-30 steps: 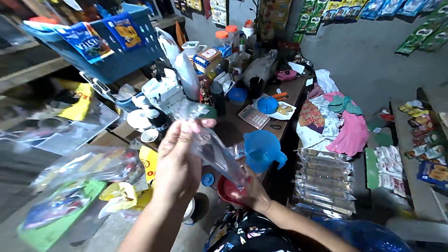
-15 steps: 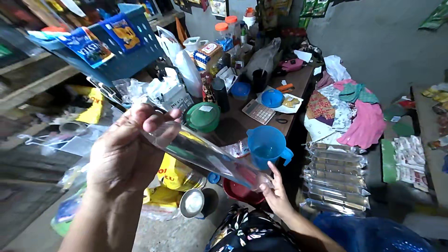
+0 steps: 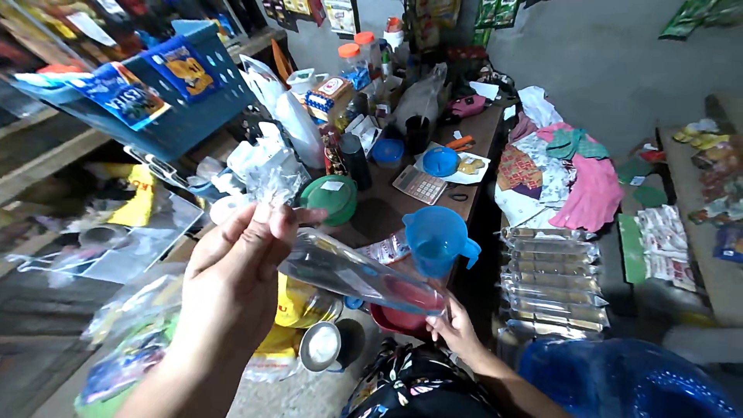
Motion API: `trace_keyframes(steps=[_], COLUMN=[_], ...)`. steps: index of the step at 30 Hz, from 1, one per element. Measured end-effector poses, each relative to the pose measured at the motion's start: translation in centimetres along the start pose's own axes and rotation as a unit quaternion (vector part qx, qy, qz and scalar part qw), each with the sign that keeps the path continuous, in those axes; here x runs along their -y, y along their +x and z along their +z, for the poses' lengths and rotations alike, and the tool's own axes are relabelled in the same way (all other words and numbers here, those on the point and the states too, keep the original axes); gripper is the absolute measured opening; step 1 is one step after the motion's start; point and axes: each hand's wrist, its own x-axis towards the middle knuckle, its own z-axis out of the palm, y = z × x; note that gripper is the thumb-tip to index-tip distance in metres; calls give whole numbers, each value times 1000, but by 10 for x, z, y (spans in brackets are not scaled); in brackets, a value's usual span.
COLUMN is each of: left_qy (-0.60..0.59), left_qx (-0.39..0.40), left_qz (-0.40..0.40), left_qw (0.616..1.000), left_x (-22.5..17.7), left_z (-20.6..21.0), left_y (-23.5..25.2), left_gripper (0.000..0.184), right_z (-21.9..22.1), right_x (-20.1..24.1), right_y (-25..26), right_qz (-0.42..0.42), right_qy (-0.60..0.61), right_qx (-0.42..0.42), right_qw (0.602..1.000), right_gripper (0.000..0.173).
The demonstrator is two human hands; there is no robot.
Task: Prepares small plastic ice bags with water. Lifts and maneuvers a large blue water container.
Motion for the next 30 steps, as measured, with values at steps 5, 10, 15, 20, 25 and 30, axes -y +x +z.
trace_keyframes(steps=[5, 10, 15, 20, 25, 30], left_qy=[-49, -197, -157, -69, -248, -138], left_qx=[93, 65, 51, 95, 129, 112], left_qz=[24, -105, -81, -5, -86, -24], left_qw=[994, 972, 983, 993, 956, 984], left_x=[-5, -5, 1, 8, 11, 27], left_z=[3, 17, 16, 11, 15, -4], left_y=[-5, -8, -5, -10, -15, -2], left_gripper=[26, 29, 33, 25, 23, 25], right_z=[3, 2, 13, -2, -5, -6], right_x=[17, 10, 7, 20, 6, 6], right_y=[1, 0, -8, -1, -8, -17], right_qz=[289, 323, 131, 331, 212, 216], right_qy=[273, 261, 144, 174, 178, 195], right_qx=[58, 196, 62, 105, 177, 67], right_qw=[916, 888, 979, 922, 944, 954], right_gripper=[41, 53, 61, 50, 60, 55])
